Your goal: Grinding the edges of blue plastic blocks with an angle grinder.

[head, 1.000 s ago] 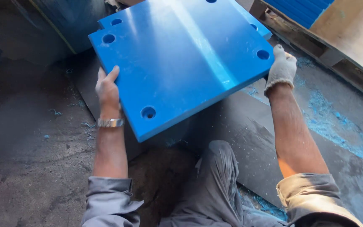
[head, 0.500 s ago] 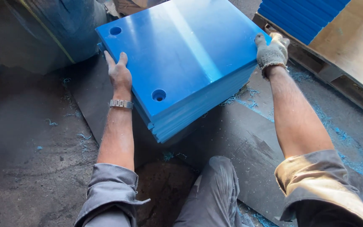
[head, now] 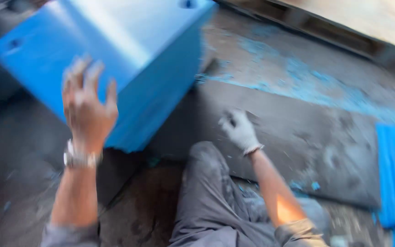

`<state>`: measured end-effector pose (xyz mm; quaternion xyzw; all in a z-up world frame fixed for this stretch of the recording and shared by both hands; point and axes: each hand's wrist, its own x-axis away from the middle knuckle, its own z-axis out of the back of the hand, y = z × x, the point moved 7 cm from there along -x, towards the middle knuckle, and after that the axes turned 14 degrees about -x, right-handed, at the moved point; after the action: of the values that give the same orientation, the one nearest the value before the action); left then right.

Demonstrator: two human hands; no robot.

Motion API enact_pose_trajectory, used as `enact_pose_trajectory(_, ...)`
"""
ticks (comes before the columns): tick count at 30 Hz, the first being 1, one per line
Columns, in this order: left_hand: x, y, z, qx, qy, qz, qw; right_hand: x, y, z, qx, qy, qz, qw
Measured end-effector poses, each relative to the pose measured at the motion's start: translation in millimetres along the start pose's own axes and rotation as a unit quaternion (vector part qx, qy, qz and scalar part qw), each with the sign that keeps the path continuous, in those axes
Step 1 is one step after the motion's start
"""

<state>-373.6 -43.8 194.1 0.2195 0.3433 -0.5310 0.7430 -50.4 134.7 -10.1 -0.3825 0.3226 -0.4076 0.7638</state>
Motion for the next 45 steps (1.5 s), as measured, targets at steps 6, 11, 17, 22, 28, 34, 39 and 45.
enact_pose_trajectory(6, 65, 279, 11, 0.374, -0.159, -0.156, 0.900, 193, 111, 118, -0.118, 0.219, -0.200, 0.948)
enact_pose_trajectory(11, 164, 457, -40, 0.511, -0.405, -0.202, 0.731, 328, 162, 232, -0.103, 0.405, -0.270, 0.867)
enact_pose_trajectory(17, 198, 578, -2, 0.541, -0.483, -0.293, 0.623, 414, 213, 408, 0.146, 0.509, -0.236, 0.815)
enact_pose_trajectory(22, 194, 630, 18, 0.526, -0.476, -0.316, 0.630, 385, 199, 561, 0.349, 0.479, -0.274, 0.758)
enact_pose_trajectory(28, 165, 673, 39, 0.534, -0.419, -0.350, 0.646, 365, 267, 686, 0.446, 0.416, -0.289, 0.738)
enact_pose_trajectory(34, 176, 673, 30, 0.522, -0.435, -0.357, 0.641, 352, 295, 713, 0.416, 0.360, -0.400, 0.734)
enact_pose_trajectory(39, 188, 684, 15, 0.515, -0.456, -0.355, 0.633, 353, 245, 681, 0.462, 0.350, -0.358, 0.732)
enact_pose_trajectory(45, 206, 699, -4, 0.532, -0.479, -0.325, 0.618, 338, 215, 631, 0.522, 0.302, -0.257, 0.755)
